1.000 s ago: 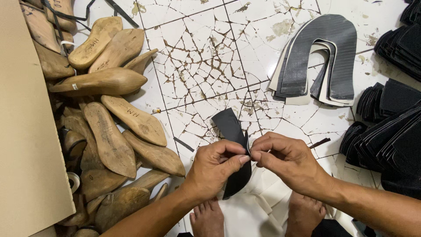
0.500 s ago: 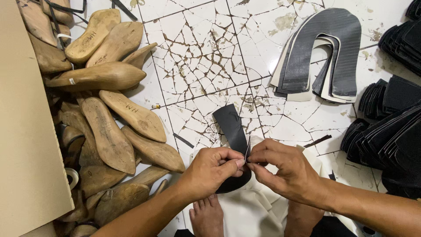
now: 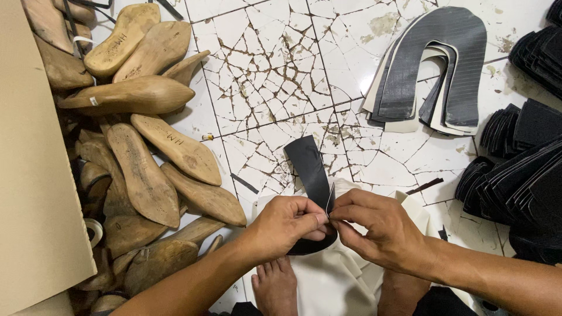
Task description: The person sits on the floor and hand-sews a black shoe sole piece using a needle and thread. They repeatedly pull the thread through the material, stitch along the edge, and occasionally adjust the piece. Wooden shoe lasts and stacks of sole pieces are visible nearby.
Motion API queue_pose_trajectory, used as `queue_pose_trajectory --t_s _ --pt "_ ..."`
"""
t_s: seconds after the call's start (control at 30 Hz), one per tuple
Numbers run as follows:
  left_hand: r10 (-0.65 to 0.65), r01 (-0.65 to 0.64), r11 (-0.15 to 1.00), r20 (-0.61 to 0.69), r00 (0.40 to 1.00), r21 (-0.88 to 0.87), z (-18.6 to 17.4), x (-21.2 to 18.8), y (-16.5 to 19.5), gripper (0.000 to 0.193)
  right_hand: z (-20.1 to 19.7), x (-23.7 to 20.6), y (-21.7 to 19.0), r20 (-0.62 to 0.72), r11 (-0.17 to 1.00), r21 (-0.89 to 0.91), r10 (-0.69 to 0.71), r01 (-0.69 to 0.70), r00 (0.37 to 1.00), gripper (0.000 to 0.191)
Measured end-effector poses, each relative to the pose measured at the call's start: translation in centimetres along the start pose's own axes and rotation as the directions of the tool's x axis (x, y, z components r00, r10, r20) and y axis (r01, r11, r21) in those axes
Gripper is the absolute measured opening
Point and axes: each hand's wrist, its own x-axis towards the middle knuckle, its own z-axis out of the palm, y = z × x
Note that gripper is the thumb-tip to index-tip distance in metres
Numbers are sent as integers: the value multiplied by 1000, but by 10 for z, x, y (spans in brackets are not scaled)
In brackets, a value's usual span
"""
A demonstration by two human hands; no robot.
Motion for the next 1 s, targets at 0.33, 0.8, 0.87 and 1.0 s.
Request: queue_pose_trajectory --t_s 0.33,0.8,0.87,1.0 --pt "-10 13 999 65 998 -37 -2 6 -14 24 3 -4 0 15 998 -46 -52 52 999 23" --pt "6 -10 996 42 999 90 1 2 -4 21 3 -4 -1 23 997 -69 -43 44 999 21" --pt "-10 7 991 22 1000 131 1 2 -3 20 5 -4 -1 18 997 -72 -40 41 999 21" --pt "38 -38 991 -1 999 125 4 -1 -1 16 8 -6 2 4 1000 22 -10 10 1000 19"
